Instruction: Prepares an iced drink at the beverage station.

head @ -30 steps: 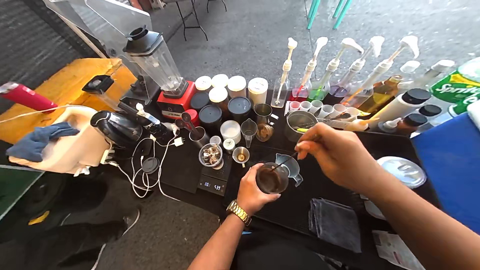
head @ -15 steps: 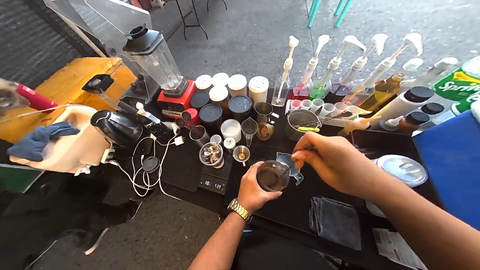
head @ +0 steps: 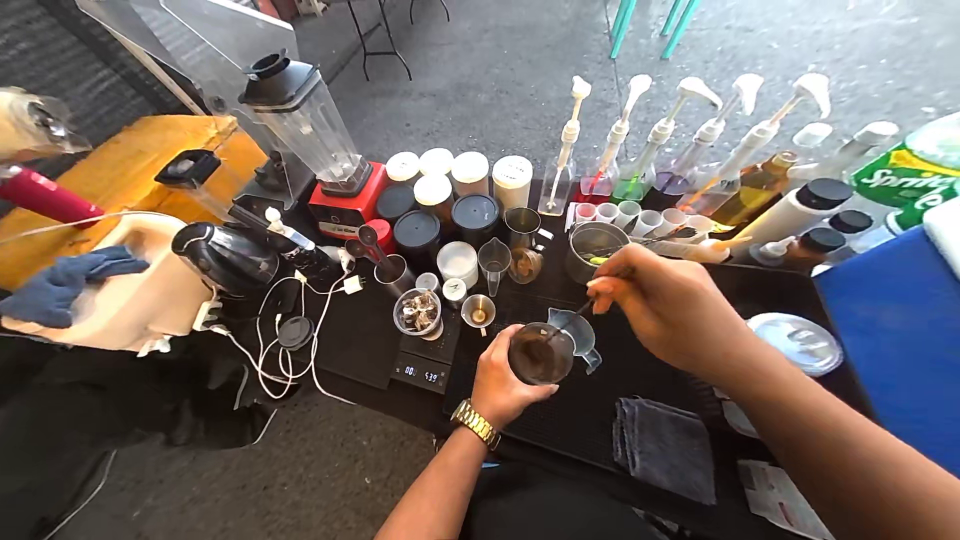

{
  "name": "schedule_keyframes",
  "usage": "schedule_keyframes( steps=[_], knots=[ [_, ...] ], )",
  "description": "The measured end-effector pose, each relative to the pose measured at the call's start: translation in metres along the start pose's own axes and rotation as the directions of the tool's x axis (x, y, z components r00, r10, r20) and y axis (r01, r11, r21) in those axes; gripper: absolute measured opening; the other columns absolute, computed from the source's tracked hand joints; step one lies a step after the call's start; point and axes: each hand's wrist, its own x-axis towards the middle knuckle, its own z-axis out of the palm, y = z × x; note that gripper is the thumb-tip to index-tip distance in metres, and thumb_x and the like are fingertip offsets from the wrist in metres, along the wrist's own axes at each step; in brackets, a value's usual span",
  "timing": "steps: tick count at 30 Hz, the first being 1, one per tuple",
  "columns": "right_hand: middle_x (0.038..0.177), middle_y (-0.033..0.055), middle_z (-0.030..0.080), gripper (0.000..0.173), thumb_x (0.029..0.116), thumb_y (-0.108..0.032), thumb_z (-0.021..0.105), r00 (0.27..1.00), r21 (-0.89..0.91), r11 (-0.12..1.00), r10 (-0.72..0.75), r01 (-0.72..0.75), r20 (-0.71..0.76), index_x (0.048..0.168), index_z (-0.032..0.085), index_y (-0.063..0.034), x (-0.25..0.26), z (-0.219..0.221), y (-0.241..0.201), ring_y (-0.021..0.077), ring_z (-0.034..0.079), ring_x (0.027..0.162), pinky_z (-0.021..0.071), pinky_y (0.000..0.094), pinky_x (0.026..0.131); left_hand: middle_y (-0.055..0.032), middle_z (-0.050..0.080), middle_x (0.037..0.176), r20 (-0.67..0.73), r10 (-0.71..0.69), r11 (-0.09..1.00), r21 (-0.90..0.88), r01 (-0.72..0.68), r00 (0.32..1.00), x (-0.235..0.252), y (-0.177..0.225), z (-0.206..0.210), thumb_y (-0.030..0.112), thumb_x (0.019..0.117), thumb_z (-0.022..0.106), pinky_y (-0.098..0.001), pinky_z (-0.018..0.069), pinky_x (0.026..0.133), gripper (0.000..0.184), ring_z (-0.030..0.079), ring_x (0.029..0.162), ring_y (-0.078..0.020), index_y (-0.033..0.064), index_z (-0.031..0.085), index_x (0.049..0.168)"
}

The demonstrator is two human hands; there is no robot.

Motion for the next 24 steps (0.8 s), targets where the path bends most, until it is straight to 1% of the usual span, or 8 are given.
schedule_keyframes(
  steps=[3,6,10,14,16,18,22,24],
  knots=[
    [0.073,-0.0092,0.065,0.015,0.1027,-0.023,0.054,0.998,0.047,0.999,-0.018,0.015,0.063,0.096,0.061,-0.0128,0.001,0.001,-0.005,0.0008,0.061,0.062,0.0549,0.0207,0.057,-0.0085,0.067,0.129,-0.014,0.009,1.0,0.007,-0.009,1.0,0.002,0.001,-0.001,0.039,0.0529,0.098,-0.0333,0.0522,0.106,0.1,0.064,0.12,-0.0134,0.0054,0.058,0.139],
    [0.072,-0.0055,0.065,0.017,0.1034,-0.022,0.053,1.0,0.001,1.0,0.021,-0.021,0.016,0.098,0.063,-0.0094,0.002,-0.002,0.0,0.0049,0.063,0.061,0.0562,0.0259,0.056,-0.0105,0.067,0.13,-0.005,0.001,1.0,-0.015,-0.002,1.0,0.002,0.0,0.0,0.038,0.0536,0.098,-0.0347,0.0517,0.107,0.1,0.064,0.121,-0.0153,0.0046,0.058,0.139],
    [0.072,-0.01,0.063,0.015,0.1032,-0.024,0.053,0.998,0.06,0.998,-0.016,0.012,0.061,0.096,0.061,-0.0131,-0.001,-0.001,-0.002,-0.0001,0.06,0.061,0.0542,0.0199,0.055,-0.0099,0.067,0.129,-0.011,-0.003,1.0,-0.02,0.003,1.0,0.004,0.002,-0.001,0.038,0.0523,0.098,-0.0335,0.052,0.106,0.101,0.064,0.12,-0.0139,0.0046,0.058,0.139],
    [0.077,-0.0074,0.067,0.016,0.1031,-0.022,0.052,0.999,0.029,1.0,0.012,-0.011,-0.037,0.1,0.063,-0.0105,-0.005,-0.004,0.005,0.0013,0.062,0.065,0.0562,0.0223,0.059,-0.0094,0.068,0.129,-0.017,0.009,1.0,-0.01,-0.009,1.0,0.003,0.0,0.0,0.039,0.0529,0.098,-0.0332,0.0523,0.106,0.1,0.064,0.12,-0.0136,0.005,0.058,0.139],
    [0.081,-0.0073,0.067,0.014,0.1027,-0.023,0.053,0.999,0.107,0.994,-0.034,0.03,0.039,0.099,0.062,-0.0121,-0.013,-0.002,0.0,0.0022,0.064,0.067,0.0581,0.0237,0.06,-0.0088,0.068,0.128,-0.022,0.008,1.0,0.0,-0.008,1.0,0.003,0.0,-0.002,0.04,0.053,0.098,-0.0335,0.0525,0.106,0.1,0.065,0.119,-0.0131,0.0058,0.059,0.138],
    [0.081,-0.0095,0.065,0.015,0.1032,-0.026,0.053,0.992,0.114,0.991,-0.079,0.068,0.097,0.098,0.062,-0.0148,-0.021,-0.005,-0.003,-0.0005,0.062,0.067,0.057,0.0198,0.059,-0.0091,0.068,0.128,-0.026,-0.005,1.0,0.008,0.006,1.0,0.003,-0.002,-0.003,0.039,0.0529,0.098,-0.0336,0.0522,0.106,0.1,0.064,0.119,-0.0132,0.0051,0.059,0.139],
    [0.091,-0.0096,0.069,0.017,0.1074,-0.033,0.049,0.996,0.113,0.992,-0.056,0.062,-0.063,0.107,0.061,-0.0201,-0.034,-0.036,-0.007,0.0019,0.067,0.075,0.061,0.0231,0.064,-0.0096,0.067,0.131,-0.04,-0.041,0.999,0.031,0.042,0.998,0.001,-0.007,-0.003,0.038,0.0526,0.098,-0.0332,0.0514,0.107,0.102,0.063,0.121,-0.0137,0.0049,0.057,0.14],
    [0.094,-0.0095,0.07,0.018,0.1082,-0.035,0.049,0.995,0.153,0.985,-0.063,0.075,-0.081,0.107,0.061,-0.022,-0.045,-0.04,-0.01,0.0026,0.069,0.078,0.0621,0.0227,0.067,-0.0103,0.066,0.132,-0.065,-0.039,0.998,0.044,0.042,0.997,0.0,-0.008,-0.003,0.038,0.0518,0.098,-0.033,0.0517,0.107,0.103,0.064,0.121,-0.014,0.0042,0.057,0.14]
  ],
)
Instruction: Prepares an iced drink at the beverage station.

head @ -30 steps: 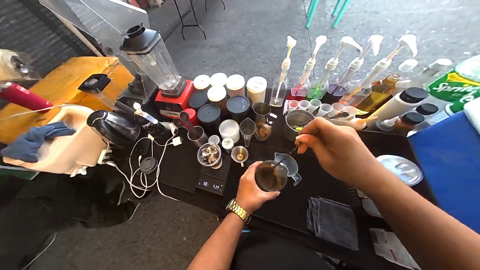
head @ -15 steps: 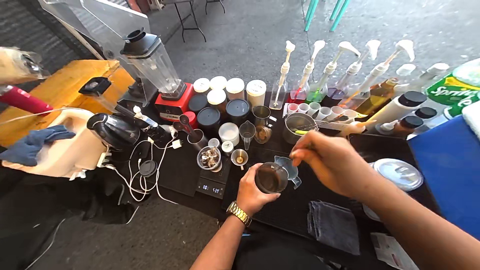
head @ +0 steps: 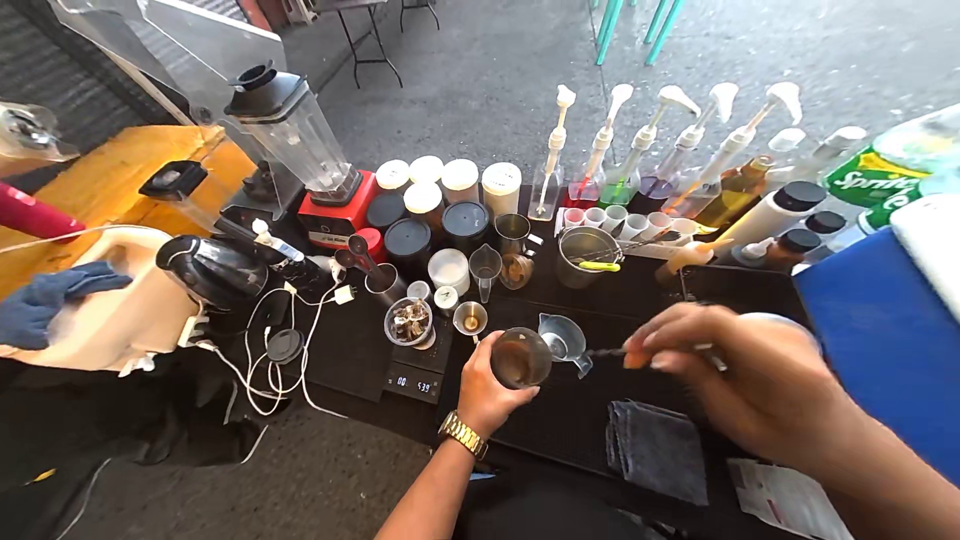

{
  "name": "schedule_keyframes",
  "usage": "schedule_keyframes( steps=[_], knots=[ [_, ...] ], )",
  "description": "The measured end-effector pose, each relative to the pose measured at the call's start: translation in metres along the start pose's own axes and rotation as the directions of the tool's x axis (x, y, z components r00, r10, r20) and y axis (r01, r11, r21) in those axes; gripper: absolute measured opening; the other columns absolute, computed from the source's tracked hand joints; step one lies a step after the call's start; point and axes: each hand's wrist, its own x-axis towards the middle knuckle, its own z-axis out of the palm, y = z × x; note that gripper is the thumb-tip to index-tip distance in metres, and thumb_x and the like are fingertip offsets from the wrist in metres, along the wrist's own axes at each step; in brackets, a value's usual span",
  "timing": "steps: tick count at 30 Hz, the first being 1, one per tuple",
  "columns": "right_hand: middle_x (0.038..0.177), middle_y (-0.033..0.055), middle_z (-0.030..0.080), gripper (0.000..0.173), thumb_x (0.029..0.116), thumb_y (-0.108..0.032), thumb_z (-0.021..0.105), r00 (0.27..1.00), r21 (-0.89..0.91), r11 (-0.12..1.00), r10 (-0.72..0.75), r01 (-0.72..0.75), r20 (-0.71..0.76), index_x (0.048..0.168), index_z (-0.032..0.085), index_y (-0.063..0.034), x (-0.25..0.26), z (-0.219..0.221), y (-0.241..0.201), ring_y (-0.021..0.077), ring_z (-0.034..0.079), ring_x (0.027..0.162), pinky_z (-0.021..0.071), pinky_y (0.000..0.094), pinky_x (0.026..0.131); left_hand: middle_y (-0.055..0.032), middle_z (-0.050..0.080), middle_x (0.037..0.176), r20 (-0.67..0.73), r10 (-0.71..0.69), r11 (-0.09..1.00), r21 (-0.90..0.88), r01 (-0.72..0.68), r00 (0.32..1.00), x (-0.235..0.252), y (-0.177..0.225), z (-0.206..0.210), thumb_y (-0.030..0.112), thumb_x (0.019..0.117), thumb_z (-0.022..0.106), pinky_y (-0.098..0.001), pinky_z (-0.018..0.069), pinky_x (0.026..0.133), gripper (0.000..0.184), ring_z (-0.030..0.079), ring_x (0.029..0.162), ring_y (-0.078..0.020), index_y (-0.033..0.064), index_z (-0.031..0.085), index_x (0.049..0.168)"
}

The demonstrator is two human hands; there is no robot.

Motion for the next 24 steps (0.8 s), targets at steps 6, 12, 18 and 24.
schedule_keyframes(
  steps=[6,12,18,24],
  knots=[
    [0.095,-0.0096,0.072,0.015,0.1073,-0.037,0.053,0.969,0.094,0.988,0.138,-0.121,-0.204,0.112,0.061,-0.0268,-0.015,-0.017,0.002,0.0099,0.072,0.074,0.0647,0.0286,0.061,-0.0111,0.066,0.132,-0.014,0.013,1.0,0.018,-0.012,1.0,0.005,0.001,0.0,0.039,0.0522,0.098,-0.0327,0.0519,0.106,0.104,0.064,0.121,-0.014,0.003,0.056,0.141],
    [0.087,-0.0081,0.071,0.009,0.1072,-0.025,0.054,0.531,0.384,0.766,0.638,-0.516,-0.558,0.111,0.056,-0.0171,-0.036,-0.068,0.057,0.0089,0.073,0.069,0.0652,0.0296,0.065,-0.0121,0.066,0.133,-0.119,0.004,0.999,-0.052,-0.011,0.993,0.007,0.005,-0.001,0.042,0.0507,0.098,-0.0331,0.0517,0.107,0.108,0.064,0.122,-0.0147,0.0003,0.056,0.14],
    [0.093,0.0043,0.067,0.039,0.1098,-0.035,0.045,0.22,0.423,0.635,0.686,-0.647,-0.693,0.126,0.049,0.0003,-0.032,-0.072,0.136,0.0113,0.071,0.073,0.0636,0.0357,0.073,-0.0117,0.066,0.134,-0.141,-0.004,0.998,-0.061,-0.005,0.99,-0.003,-0.006,-0.006,0.04,0.0502,0.099,-0.0315,0.0516,0.107,0.108,0.063,0.123,-0.0131,-0.0001,0.055,0.141],
    [0.11,0.0286,0.069,0.052,0.1105,-0.039,0.045,0.296,0.15,0.424,0.805,-0.893,-0.515,0.136,0.051,0.0058,0.003,-0.022,0.189,0.0404,0.073,0.092,0.0596,0.0602,0.084,-0.012,0.067,0.132,-0.125,-0.002,0.999,-0.038,-0.003,0.992,-0.02,-0.021,-0.008,0.039,0.0493,0.099,-0.032,0.0523,0.106,0.108,0.064,0.122,-0.0141,-0.0007,0.056,0.14]
  ],
)
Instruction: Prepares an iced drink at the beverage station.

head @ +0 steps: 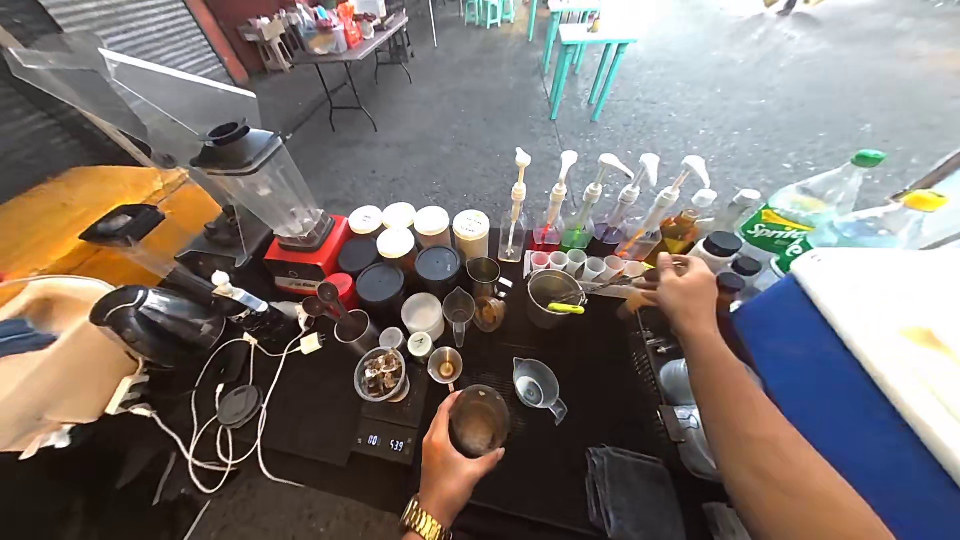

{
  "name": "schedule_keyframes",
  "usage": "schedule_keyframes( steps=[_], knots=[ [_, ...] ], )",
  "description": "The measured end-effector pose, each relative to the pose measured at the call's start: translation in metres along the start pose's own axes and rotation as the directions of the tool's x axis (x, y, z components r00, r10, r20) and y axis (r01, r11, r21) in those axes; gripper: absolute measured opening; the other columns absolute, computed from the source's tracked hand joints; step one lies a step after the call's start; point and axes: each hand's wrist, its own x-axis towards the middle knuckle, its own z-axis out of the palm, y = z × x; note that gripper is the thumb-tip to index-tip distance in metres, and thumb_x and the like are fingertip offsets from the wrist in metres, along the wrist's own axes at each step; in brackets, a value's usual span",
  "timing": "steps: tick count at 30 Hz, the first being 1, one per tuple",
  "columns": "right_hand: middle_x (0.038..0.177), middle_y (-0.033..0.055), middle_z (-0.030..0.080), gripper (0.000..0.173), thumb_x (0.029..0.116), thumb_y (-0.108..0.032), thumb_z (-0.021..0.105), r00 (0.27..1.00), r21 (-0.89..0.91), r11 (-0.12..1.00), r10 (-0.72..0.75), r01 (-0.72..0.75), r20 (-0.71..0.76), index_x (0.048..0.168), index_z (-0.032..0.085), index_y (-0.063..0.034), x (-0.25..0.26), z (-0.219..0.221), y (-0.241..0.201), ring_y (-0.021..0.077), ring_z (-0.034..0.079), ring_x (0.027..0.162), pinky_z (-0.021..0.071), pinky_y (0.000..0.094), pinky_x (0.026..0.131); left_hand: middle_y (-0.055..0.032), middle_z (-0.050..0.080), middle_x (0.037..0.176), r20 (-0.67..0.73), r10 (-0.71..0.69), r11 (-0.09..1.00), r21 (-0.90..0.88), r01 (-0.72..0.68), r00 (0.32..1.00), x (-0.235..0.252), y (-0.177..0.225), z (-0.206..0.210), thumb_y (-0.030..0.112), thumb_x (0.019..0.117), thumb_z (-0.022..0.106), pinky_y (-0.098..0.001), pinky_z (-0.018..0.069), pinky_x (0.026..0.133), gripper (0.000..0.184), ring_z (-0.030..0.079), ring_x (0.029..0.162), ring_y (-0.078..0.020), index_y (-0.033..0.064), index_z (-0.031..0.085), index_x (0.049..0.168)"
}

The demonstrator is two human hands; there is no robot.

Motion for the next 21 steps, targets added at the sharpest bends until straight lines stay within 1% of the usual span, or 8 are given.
schedule_keyframes(
  steps=[1,4,7,9,11,12,17,21],
  knots=[
    [0.111,0.0299,0.069,0.053,0.1085,-0.041,0.05,1.0,-0.112,0.993,-0.024,0.023,-0.005,0.138,0.052,0.0038,-0.003,0.006,-0.005,0.0454,0.071,0.095,0.0564,0.0657,0.083,-0.0122,0.067,0.132,0.002,0.001,1.0,0.004,-0.001,1.0,-0.003,-0.001,-0.001,0.039,0.0491,0.099,-0.032,0.0526,0.106,0.107,0.064,0.121,-0.0142,-0.0007,0.057,0.139],
    [0.144,0.0351,0.049,0.057,0.0992,-0.035,0.064,0.961,-0.403,0.891,-0.264,0.207,-0.089,0.141,0.053,0.0023,-0.024,0.017,-0.022,0.059,0.049,0.128,0.0405,0.078,0.097,-0.0131,0.066,0.132,0.029,-0.006,1.0,-0.006,0.006,1.0,-0.012,-0.003,-0.005,0.035,0.0499,0.1,-0.0329,0.052,0.107,0.106,0.064,0.123,-0.0153,-0.001,0.057,0.139],
    [0.147,0.0316,0.047,0.051,0.0987,-0.03,0.063,0.93,-0.308,0.881,-0.365,0.36,0.042,0.137,0.057,0.0039,-0.072,0.066,-0.037,0.0526,0.044,0.136,0.0353,0.0729,0.109,-0.0144,0.066,0.133,0.047,0.004,1.0,-0.024,-0.003,0.999,-0.017,-0.009,-0.01,0.033,0.0508,0.101,-0.0329,0.0514,0.108,0.105,0.063,0.124,-0.0166,-0.0027,0.056,0.139],
    [0.135,0.0263,0.057,0.056,0.0995,-0.035,0.066,0.966,-0.062,0.997,-0.038,0.056,0.255,0.138,0.052,0.0035,-0.095,0.127,-0.032,0.0398,0.059,0.122,0.0504,0.059,0.1,-0.0142,0.066,0.134,0.069,0.016,1.0,-0.026,-0.015,0.998,-0.02,-0.014,-0.013,0.034,0.0523,0.101,-0.0322,0.0511,0.109,0.104,0.063,0.125,-0.0166,-0.0031,0.056,0.139],
    [0.131,0.0295,0.057,0.072,0.0989,-0.043,0.067,0.832,0.071,0.907,0.347,-0.415,0.434,0.147,0.038,0.0025,-0.096,0.189,-0.011,0.0405,0.061,0.112,0.052,0.0565,0.091,-0.0168,0.065,0.134,0.099,0.013,1.0,-0.022,-0.011,0.995,-0.024,-0.012,-0.02,0.033,0.0545,0.1,-0.034,0.0507,0.11,0.102,0.063,0.125,-0.0191,-0.0052,0.056,0.138],
    [0.133,0.0317,0.055,0.078,0.0983,-0.044,0.067,0.768,0.069,0.836,0.463,-0.544,0.443,0.151,0.033,0.0031,-0.093,0.213,-0.005,0.0426,0.059,0.113,0.0497,0.0586,0.092,-0.0183,0.065,0.134,0.119,0.014,1.0,-0.02,-0.012,0.993,-0.025,-0.01,-0.025,0.033,0.0559,0.1,-0.0354,0.0505,0.11,0.101,0.063,0.125,-0.021,-0.0065,0.057,0.137],
    [0.153,0.0312,0.04,0.096,0.0943,-0.057,0.067,0.539,0.03,0.586,0.722,-0.81,0.433,0.158,0.022,0.0003,-0.082,0.276,0.005,0.0472,0.052,0.132,0.0502,0.0633,0.097,-0.0234,0.062,0.137,0.24,0.064,0.997,-0.051,-0.053,0.969,-0.029,-0.022,-0.041,0.033,0.0625,0.097,-0.0407,0.0476,0.113,0.097,0.061,0.129,-0.0273,-0.0079,0.054,0.139],
    [0.144,0.0302,0.048,0.092,0.0934,-0.05,0.071,0.55,0.053,0.588,0.716,-0.807,0.429,0.154,0.028,0.0032,-0.073,0.285,0.007,0.0426,0.056,0.124,0.0518,0.0581,0.095,-0.0225,0.062,0.137,0.297,0.084,0.996,-0.058,-0.07,0.951,-0.027,-0.035,-0.045,0.035,0.0624,0.097,-0.0421,0.0465,0.115,0.098,0.06,0.13,-0.0279,-0.0074,0.053,0.14]
  ],
)
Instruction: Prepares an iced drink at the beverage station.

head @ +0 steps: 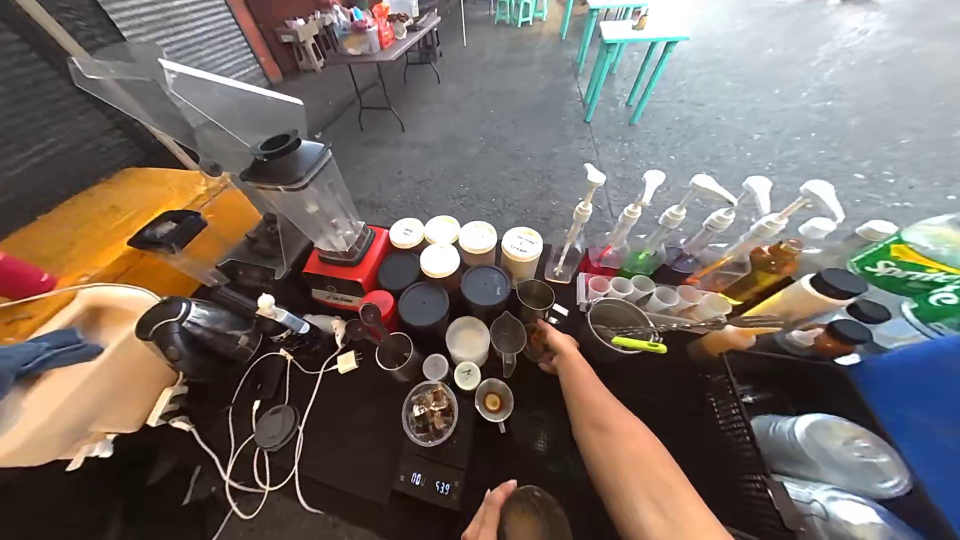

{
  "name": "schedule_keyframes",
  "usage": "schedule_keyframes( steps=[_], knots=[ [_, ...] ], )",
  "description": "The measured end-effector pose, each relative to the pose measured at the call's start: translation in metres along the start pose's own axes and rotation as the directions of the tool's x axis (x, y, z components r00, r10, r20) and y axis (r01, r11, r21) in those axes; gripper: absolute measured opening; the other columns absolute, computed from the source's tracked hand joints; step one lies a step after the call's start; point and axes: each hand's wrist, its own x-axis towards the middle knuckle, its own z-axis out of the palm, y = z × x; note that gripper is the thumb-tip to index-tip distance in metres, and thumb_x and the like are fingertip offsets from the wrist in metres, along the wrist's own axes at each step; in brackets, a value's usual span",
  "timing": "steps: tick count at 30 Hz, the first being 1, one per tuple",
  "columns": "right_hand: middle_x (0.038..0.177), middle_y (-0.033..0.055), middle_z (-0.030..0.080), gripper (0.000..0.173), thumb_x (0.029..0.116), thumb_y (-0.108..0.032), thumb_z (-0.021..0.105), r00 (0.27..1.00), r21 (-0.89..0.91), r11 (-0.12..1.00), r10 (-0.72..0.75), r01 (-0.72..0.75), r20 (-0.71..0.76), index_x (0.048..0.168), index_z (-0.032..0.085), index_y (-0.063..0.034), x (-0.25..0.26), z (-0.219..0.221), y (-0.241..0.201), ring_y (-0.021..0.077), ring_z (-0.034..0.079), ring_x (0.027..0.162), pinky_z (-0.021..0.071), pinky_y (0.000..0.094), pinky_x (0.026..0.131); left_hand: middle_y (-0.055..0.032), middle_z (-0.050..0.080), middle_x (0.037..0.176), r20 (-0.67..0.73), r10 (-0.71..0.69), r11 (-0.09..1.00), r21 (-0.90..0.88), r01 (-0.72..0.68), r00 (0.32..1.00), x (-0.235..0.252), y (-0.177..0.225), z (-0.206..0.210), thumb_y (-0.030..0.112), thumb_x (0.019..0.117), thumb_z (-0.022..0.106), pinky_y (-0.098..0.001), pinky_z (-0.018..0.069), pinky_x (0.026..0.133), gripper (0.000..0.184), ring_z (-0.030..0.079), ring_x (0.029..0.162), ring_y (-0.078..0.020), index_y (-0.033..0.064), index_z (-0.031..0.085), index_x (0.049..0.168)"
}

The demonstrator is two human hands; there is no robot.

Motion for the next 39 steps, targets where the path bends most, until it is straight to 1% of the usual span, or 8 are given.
schedule_keyframes(
  steps=[4,8,11,15,20,24,28,39],
  knots=[
    [0.133,0.0309,0.056,0.092,0.0921,-0.052,0.073,0.948,-0.077,0.945,-0.319,0.318,0.0,0.153,0.028,-0.0011,-0.065,-0.039,0.011,0.0434,0.061,0.11,0.0528,0.0593,0.087,-0.0175,0.063,0.137,-0.034,0.044,0.999,-0.017,-0.044,0.998,0.013,-0.017,0.004,0.036,0.0576,0.099,-0.0367,0.0508,0.111,0.101,0.062,0.128,-0.0218,-0.0046,0.056,0.14],
    [0.132,0.017,0.061,0.096,0.0821,-0.051,0.082,0.709,-0.126,0.698,-0.701,0.705,0.077,0.154,0.033,-0.0095,-0.151,-0.105,0.062,0.0293,0.066,0.111,0.0575,0.0527,0.091,-0.0148,0.063,0.138,-0.007,-0.031,0.999,-0.042,0.03,1.0,0.033,-0.031,0.013,0.037,0.057,0.098,-0.0342,0.05,0.111,0.103,0.061,0.128,-0.0179,-0.0015,0.055,0.141],
    [0.128,0.0106,0.066,0.096,0.0716,-0.054,0.087,0.62,-0.119,0.608,-0.769,0.785,0.156,0.144,0.049,-0.0051,-0.169,-0.12,0.126,0.0179,0.067,0.113,0.0606,0.0391,0.094,-0.0136,0.062,0.14,0.036,-0.043,0.998,-0.05,0.045,0.998,0.045,-0.04,0.016,0.039,0.0575,0.098,-0.0333,0.0488,0.112,0.105,0.06,0.129,-0.0162,-0.0007,0.053,0.143],
    [0.136,0.0217,0.058,0.092,0.0731,-0.051,0.089,0.394,-0.21,0.344,-0.875,0.915,0.28,0.137,0.055,0.0054,-0.159,-0.112,0.192,0.0239,0.058,0.128,0.052,0.0382,0.108,-0.0145,0.06,0.143,0.067,-0.052,0.993,-0.101,0.058,0.996,0.049,-0.037,0.013,0.043,0.0579,0.098,-0.0326,0.0479,0.113,0.113,0.058,0.131,-0.016,-0.0027,0.046,0.148],
    [0.136,0.025,0.057,0.095,0.0703,-0.052,0.09,0.213,-0.207,0.144,-0.905,0.968,0.369,0.138,0.055,0.005,-0.145,-0.112,0.222,0.0233,0.058,0.127,0.0525,0.0328,0.106,-0.0148,0.061,0.141,0.055,-0.043,0.995,-0.083,0.048,0.998,0.038,-0.041,0.011,0.033,0.057,0.097,-0.0325,0.048,0.112,0.107,0.059,0.131,-0.0165,-0.0042,0.05,0.145],
    [0.136,0.0255,0.055,0.092,0.0695,-0.045,0.092,0.177,-0.193,0.098,-0.874,0.976,0.452,0.139,0.057,0.0034,-0.149,-0.107,0.217,0.0231,0.06,0.125,0.0545,0.0316,0.103,-0.0144,0.063,0.139,0.017,-0.069,0.994,-0.088,0.07,0.998,0.033,-0.041,0.014,0.026,0.0565,0.098,-0.0322,0.0489,0.112,0.106,0.06,0.129,-0.0152,-0.0039,0.049,0.145],
    [0.144,0.0241,0.055,0.087,0.0727,-0.04,0.091,0.182,-0.187,0.096,-0.833,0.978,0.523,0.141,0.056,0.0014,-0.144,-0.108,0.217,0.0297,0.055,0.135,0.0506,0.0404,0.111,-0.0141,0.059,0.144,0.0,-0.085,0.988,-0.126,0.084,0.996,0.031,-0.042,0.019,0.023,0.0547,0.098,-0.0342,0.0482,0.113,0.114,0.058,0.133,-0.0163,-0.0039,0.042,0.15],
    [0.144,0.0145,0.06,0.086,0.08,-0.035,0.084,0.188,-0.164,0.115,-0.814,0.98,0.55,0.149,0.049,0.0008,-0.137,-0.109,0.216,0.0214,0.06,0.132,0.0505,0.0411,0.112,-0.0116,0.064,0.138,-0.059,-0.141,0.983,-0.127,0.133,0.988,0.026,-0.048,0.026,0.048,0.058,0.096,-0.0332,0.0499,0.111,0.111,0.061,0.127,-0.0134,0.0023,0.049,0.147]
  ],
)
